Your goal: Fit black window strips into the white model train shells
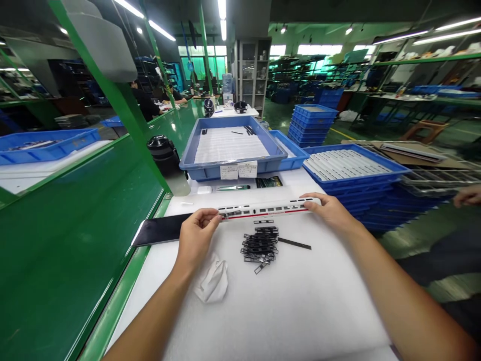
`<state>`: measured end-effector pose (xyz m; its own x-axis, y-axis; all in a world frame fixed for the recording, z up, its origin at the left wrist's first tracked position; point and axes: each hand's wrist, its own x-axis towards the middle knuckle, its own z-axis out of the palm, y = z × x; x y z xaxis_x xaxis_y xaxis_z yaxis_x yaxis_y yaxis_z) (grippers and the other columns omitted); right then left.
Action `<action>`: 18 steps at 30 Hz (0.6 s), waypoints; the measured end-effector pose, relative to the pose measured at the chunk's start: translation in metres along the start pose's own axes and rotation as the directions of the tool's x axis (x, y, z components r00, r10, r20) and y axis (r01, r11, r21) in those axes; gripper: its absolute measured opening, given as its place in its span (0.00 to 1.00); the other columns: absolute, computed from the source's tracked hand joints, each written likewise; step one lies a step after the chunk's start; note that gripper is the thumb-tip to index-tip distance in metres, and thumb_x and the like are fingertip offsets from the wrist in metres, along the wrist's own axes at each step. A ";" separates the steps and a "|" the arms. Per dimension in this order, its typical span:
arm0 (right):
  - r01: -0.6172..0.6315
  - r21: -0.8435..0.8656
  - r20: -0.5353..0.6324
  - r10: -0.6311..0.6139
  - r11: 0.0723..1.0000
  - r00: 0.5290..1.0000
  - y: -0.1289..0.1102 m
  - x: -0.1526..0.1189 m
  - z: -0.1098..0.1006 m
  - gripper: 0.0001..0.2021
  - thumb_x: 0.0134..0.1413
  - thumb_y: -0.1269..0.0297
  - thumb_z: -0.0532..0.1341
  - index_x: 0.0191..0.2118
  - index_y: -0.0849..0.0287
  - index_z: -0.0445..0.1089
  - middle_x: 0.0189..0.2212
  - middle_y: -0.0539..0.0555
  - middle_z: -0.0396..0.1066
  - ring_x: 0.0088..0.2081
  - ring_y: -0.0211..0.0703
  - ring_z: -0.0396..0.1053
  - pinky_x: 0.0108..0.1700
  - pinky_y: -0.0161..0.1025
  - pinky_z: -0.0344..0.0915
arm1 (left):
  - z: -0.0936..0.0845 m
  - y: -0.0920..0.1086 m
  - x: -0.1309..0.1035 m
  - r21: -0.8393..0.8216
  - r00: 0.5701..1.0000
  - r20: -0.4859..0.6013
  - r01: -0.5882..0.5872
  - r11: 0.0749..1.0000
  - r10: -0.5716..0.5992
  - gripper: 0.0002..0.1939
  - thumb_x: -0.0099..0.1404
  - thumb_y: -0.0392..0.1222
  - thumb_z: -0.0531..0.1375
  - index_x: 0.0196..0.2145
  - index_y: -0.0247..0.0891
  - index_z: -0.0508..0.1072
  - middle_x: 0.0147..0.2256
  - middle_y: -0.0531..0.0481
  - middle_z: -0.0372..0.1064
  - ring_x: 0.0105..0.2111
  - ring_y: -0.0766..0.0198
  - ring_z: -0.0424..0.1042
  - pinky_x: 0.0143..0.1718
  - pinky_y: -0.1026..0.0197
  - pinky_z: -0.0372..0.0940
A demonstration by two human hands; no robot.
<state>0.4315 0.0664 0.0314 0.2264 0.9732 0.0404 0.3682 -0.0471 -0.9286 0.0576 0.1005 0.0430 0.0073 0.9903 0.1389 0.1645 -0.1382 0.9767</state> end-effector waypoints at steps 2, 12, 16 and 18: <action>0.005 0.038 -0.023 -0.004 0.999 1.000 0.003 0.001 -0.001 0.26 0.46 0.45 0.70 0.48 0.57 0.76 0.39 0.54 0.78 0.37 0.47 0.73 0.39 0.39 0.68 | 0.001 0.001 -0.001 -0.008 1.000 -0.022 -0.005 1.000 0.005 0.15 0.56 0.48 0.70 0.37 0.37 0.78 0.32 0.50 0.76 0.31 0.64 0.70 0.33 0.63 0.64; 0.066 0.278 -0.191 -0.012 0.958 0.981 0.016 0.013 0.002 0.28 0.48 0.37 0.66 0.41 0.60 0.77 0.34 0.54 0.76 0.33 0.41 0.73 0.36 0.37 0.72 | 0.000 0.004 0.001 -0.028 1.000 -0.011 -0.007 1.000 0.006 0.18 0.55 0.51 0.70 0.39 0.38 0.78 0.33 0.49 0.76 0.35 0.62 0.73 0.39 0.61 0.66; 0.057 0.357 -0.263 0.042 0.933 0.964 0.020 0.018 0.005 0.29 0.47 0.35 0.65 0.38 0.60 0.75 0.29 0.53 0.74 0.29 0.39 0.71 0.28 0.34 0.71 | 0.000 0.017 0.001 0.052 0.999 0.017 -0.037 0.998 0.036 0.17 0.55 0.52 0.69 0.38 0.38 0.77 0.33 0.50 0.75 0.33 0.62 0.71 0.35 0.62 0.64; 0.051 0.378 -0.289 0.065 0.924 0.955 0.020 0.019 0.005 0.27 0.47 0.37 0.66 0.37 0.60 0.75 0.28 0.52 0.73 0.27 0.39 0.70 0.26 0.33 0.70 | 0.002 0.024 0.002 0.111 0.996 0.084 -0.044 0.993 0.035 0.16 0.56 0.52 0.68 0.38 0.38 0.77 0.31 0.50 0.75 0.31 0.63 0.69 0.33 0.62 0.63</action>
<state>0.4388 0.0852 0.0117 0.5006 0.8616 0.0844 0.0109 0.0912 -0.9958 0.0639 0.0993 0.0666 0.0953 0.9828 0.1584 0.2720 -0.1788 0.9455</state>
